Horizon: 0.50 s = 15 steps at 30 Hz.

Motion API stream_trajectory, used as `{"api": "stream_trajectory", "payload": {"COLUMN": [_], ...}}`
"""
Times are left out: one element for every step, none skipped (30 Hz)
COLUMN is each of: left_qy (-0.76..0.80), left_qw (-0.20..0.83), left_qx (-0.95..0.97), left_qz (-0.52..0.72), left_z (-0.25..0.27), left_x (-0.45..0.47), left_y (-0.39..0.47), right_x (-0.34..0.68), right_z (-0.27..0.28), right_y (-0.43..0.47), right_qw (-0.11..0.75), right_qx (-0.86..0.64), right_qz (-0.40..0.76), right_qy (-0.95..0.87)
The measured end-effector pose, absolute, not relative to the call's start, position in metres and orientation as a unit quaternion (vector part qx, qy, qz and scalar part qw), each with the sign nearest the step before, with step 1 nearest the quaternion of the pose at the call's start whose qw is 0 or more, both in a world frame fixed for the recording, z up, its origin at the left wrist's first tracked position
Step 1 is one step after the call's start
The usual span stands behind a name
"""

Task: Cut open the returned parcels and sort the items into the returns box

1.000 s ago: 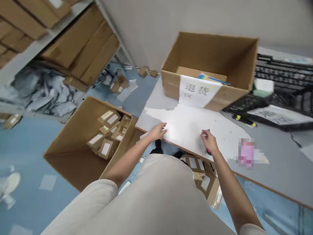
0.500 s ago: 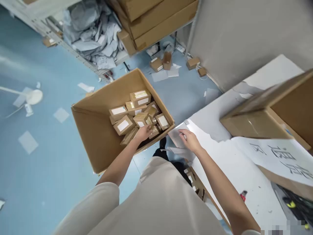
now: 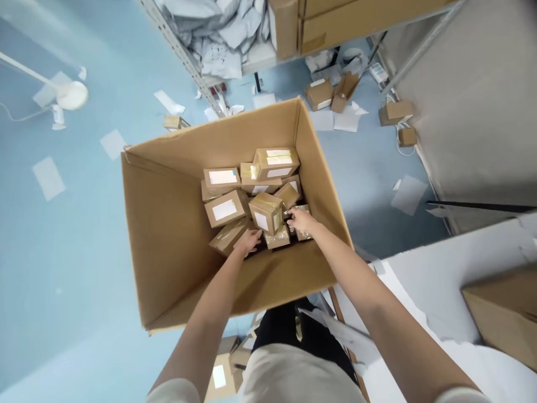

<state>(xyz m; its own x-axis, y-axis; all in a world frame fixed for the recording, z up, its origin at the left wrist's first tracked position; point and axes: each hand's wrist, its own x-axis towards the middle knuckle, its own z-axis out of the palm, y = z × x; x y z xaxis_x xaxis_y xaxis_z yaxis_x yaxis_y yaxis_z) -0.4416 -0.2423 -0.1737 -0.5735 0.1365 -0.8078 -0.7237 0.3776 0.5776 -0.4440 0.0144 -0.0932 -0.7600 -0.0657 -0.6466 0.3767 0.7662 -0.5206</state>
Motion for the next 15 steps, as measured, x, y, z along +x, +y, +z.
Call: {"api": "stream_trajectory", "payload": {"left_qy": [0.701, 0.685, 0.668, 0.649, 0.629, 0.612, 0.596, 0.582, 0.568, 0.557, 0.546, 0.537, 0.531, 0.525, 0.52], "left_qw": [0.428, 0.441, 0.452, 0.458, 0.46, 0.459, 0.457, 0.455, 0.451, 0.443, 0.434, 0.423, 0.409, 0.396, 0.384], "left_qx": [-0.246, -0.287, -0.326, -0.359, -0.387, -0.411, -0.43, -0.444, -0.453, -0.459, -0.461, -0.461, -0.462, -0.466, -0.474], "left_qz": [0.514, 0.504, 0.493, 0.491, 0.492, 0.496, 0.501, 0.507, 0.518, 0.532, 0.548, 0.566, 0.581, 0.592, 0.598], "left_z": [-0.194, -0.214, -0.234, -0.252, -0.27, -0.287, -0.303, -0.317, -0.33, -0.341, -0.349, -0.356, -0.36, -0.362, -0.363], "left_x": [-0.443, -0.443, -0.443, -0.442, -0.442, -0.441, -0.441, -0.442, -0.443, -0.446, -0.449, -0.453, -0.457, -0.46, -0.462], "left_y": [-0.245, -0.247, -0.249, -0.25, -0.25, -0.249, -0.246, -0.242, -0.237, -0.23, -0.224, -0.217, -0.212, -0.207, -0.204], "right_x": [-0.461, -0.475, -0.488, -0.5, -0.51, -0.518, -0.524, -0.528, -0.531, -0.531, -0.531, -0.529, -0.527, -0.525, -0.522], "right_z": [-0.113, -0.131, -0.148, -0.164, -0.178, -0.192, -0.206, -0.219, -0.232, -0.245, -0.256, -0.266, -0.274, -0.279, -0.283], "right_y": [0.008, 0.002, -0.005, -0.012, -0.019, -0.027, -0.033, -0.039, -0.043, -0.047, -0.049, -0.05, -0.05, -0.049, -0.047], "right_qw": [0.344, 0.356, 0.371, 0.385, 0.396, 0.404, 0.409, 0.414, 0.418, 0.422, 0.421, 0.412, 0.395, 0.37, 0.343], "right_qx": [0.096, 0.104, 0.112, 0.115, 0.112, 0.104, 0.092, 0.083, 0.08, 0.085, 0.095, 0.106, 0.114, 0.119, 0.121], "right_qz": [-0.324, -0.318, -0.311, -0.305, -0.299, -0.294, -0.29, -0.287, -0.285, -0.285, -0.289, -0.299, -0.314, -0.331, -0.348], "right_qy": [0.876, 0.872, 0.868, 0.863, 0.861, 0.86, 0.86, 0.86, 0.859, 0.856, 0.854, 0.854, 0.856, 0.86, 0.864]}}
